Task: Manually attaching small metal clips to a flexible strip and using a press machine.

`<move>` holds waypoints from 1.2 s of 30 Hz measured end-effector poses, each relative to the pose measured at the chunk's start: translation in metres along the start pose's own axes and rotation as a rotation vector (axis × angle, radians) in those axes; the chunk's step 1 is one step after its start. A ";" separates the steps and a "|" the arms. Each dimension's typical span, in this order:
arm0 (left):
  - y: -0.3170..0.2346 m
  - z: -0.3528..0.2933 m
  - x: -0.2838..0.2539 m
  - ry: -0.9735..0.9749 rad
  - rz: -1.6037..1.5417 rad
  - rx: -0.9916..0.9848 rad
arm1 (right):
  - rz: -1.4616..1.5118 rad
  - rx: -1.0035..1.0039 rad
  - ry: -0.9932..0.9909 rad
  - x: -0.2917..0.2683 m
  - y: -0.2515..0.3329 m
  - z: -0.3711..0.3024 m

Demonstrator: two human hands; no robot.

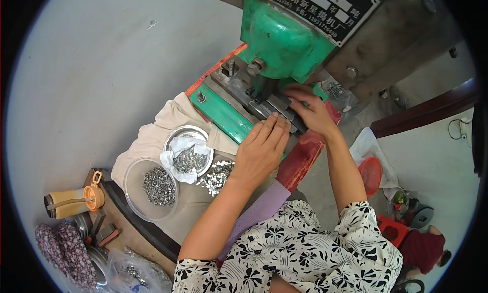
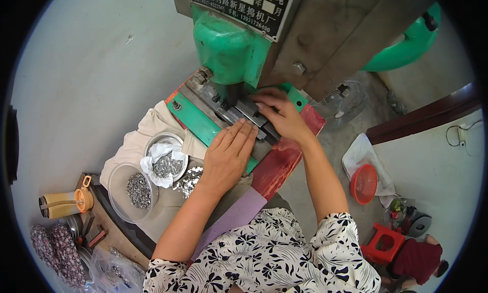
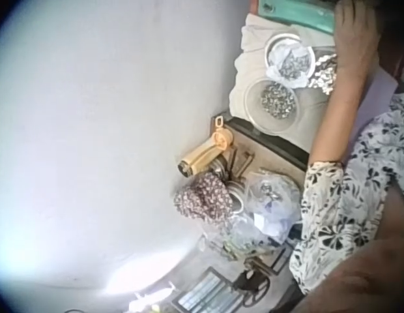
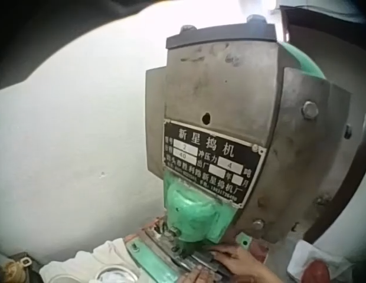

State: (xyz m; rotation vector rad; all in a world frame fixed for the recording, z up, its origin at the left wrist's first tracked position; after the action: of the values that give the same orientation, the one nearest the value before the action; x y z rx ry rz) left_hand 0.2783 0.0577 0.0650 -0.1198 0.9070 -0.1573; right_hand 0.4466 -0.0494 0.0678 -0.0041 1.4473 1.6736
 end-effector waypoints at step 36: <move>0.004 0.004 0.001 -0.051 -0.333 -0.088 | 0.185 -0.076 -1.059 -0.092 -0.011 -0.049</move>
State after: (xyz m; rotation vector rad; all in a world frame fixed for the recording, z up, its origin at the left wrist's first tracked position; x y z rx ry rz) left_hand 0.2821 0.0615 0.0664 -0.3553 0.8380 -0.4222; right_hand 0.4828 -0.1448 0.0916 0.8617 0.5783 1.4759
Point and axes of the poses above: each hand's wrist, its own z-axis towards the middle knuckle, its own x-axis out of the palm, y = z × x, the point moved 2 cm from there along z, towards the middle knuckle, and after that the axes turned 5 degrees about -x, right-handed, at the moved point
